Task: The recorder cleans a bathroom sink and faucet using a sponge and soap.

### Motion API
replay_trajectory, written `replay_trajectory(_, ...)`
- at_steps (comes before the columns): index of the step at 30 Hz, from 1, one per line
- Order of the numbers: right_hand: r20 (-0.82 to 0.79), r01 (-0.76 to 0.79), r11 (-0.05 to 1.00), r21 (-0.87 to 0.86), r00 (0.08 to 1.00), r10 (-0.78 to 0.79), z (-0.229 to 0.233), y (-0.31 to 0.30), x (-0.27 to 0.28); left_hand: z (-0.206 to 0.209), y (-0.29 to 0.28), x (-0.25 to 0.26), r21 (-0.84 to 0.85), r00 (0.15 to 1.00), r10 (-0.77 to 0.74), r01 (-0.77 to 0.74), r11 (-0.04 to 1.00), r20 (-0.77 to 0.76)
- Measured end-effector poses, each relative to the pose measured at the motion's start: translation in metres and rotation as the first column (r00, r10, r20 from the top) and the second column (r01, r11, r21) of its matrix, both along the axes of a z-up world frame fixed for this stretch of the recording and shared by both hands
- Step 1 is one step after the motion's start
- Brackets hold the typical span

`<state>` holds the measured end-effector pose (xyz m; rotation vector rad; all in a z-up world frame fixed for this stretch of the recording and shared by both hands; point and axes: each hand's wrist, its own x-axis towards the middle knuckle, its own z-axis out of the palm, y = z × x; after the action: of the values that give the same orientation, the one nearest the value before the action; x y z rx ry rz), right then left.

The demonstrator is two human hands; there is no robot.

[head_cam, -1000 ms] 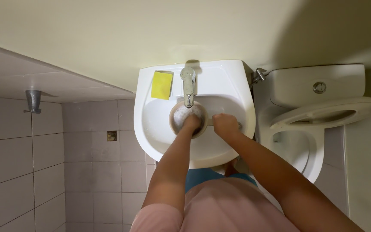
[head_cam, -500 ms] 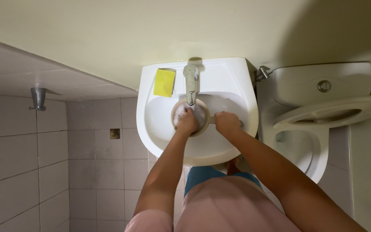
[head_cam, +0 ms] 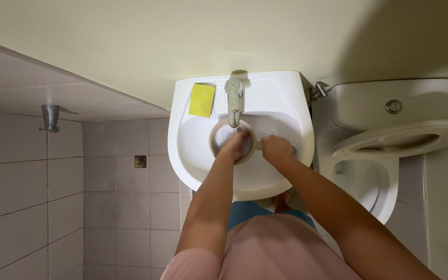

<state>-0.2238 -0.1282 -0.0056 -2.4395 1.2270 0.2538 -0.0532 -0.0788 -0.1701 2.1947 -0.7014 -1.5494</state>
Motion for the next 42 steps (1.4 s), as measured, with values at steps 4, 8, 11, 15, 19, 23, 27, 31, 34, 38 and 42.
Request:
replay_trajectory(4, 0.011, 0.002, 1.0, 0.012, 1.0, -0.003, -0.007, -0.001, 0.004, 0.029, 0.002, 0.001, 0.005, 0.965, 0.23, -0.232, 0.973, -0.127)
replay_trajectory(8, -0.022, 0.006, 1.0, 0.005, 1.0, -0.006, -0.002, 0.002, 0.003, 0.047, 0.001, -0.009, -0.105, 0.996, 0.043, -0.035, 0.994, 0.076)
replay_trajectory(11, -0.018, 0.009, 1.0, 0.004, 1.0, -0.009, -0.002, 0.003, 0.003, 0.047, 0.001, -0.007, -0.109, 0.987, -0.032, 0.05, 0.993, 0.159)
replay_trajectory(15, -0.092, -0.03, 0.999, 0.034, 0.995, 0.033, -0.006, 0.001, 0.002, 0.028, 0.001, 0.004, -0.104, 0.989, 0.04, -0.025, 0.994, 0.144)
replay_trajectory(19, -0.033, -0.033, 0.999, 0.017, 0.999, 0.033, 0.004, -0.001, 0.003, 0.088, 0.005, 0.016, -0.164, 0.99, 0.091, -0.073, 0.984, 0.104)
replay_trajectory(23, -0.077, -0.026, 0.997, 0.068, 0.997, 0.032, 0.009, -0.006, 0.004, 0.102, 0.005, 0.023, -0.173, 0.972, -0.01, 0.052, 0.983, 0.236)
replay_trajectory(27, -0.063, -0.033, 0.999, 0.029, 0.997, 0.035, 0.006, -0.007, 0.004, 0.023, 0.012, 0.025, -0.321, 0.886, -0.161, 0.32, 0.892, 0.436)
replay_trajectory(31, -0.054, -0.041, 0.999, 0.007, 0.998, 0.041, 0.001, -0.005, 0.003, 0.103, 0.012, 0.011, -0.258, 0.785, -0.308, 0.501, 0.826, 0.538)
replay_trajectory(34, -0.055, -0.043, 0.999, -0.014, 0.998, 0.042, -0.001, -0.004, 0.002, 0.12, 0.009, 0.009, -0.142, 0.764, -0.403, 0.533, 0.834, 0.504)
replay_trajectory(38, -0.073, -0.058, 0.998, 0.037, 0.996, 0.061, 0.022, -0.009, 0.006, 0.107, 0.005, 0.016, -0.052, 0.718, -0.469, 0.572, 0.819, 0.514)
replay_trajectory(42, -0.006, -0.132, 0.983, 0.126, 0.991, 0.134, 0.039, -0.019, 0.008, 0.092, 0.007, 0.025, 0.054, 0.66, -0.546, 0.611, 0.79, 0.516)
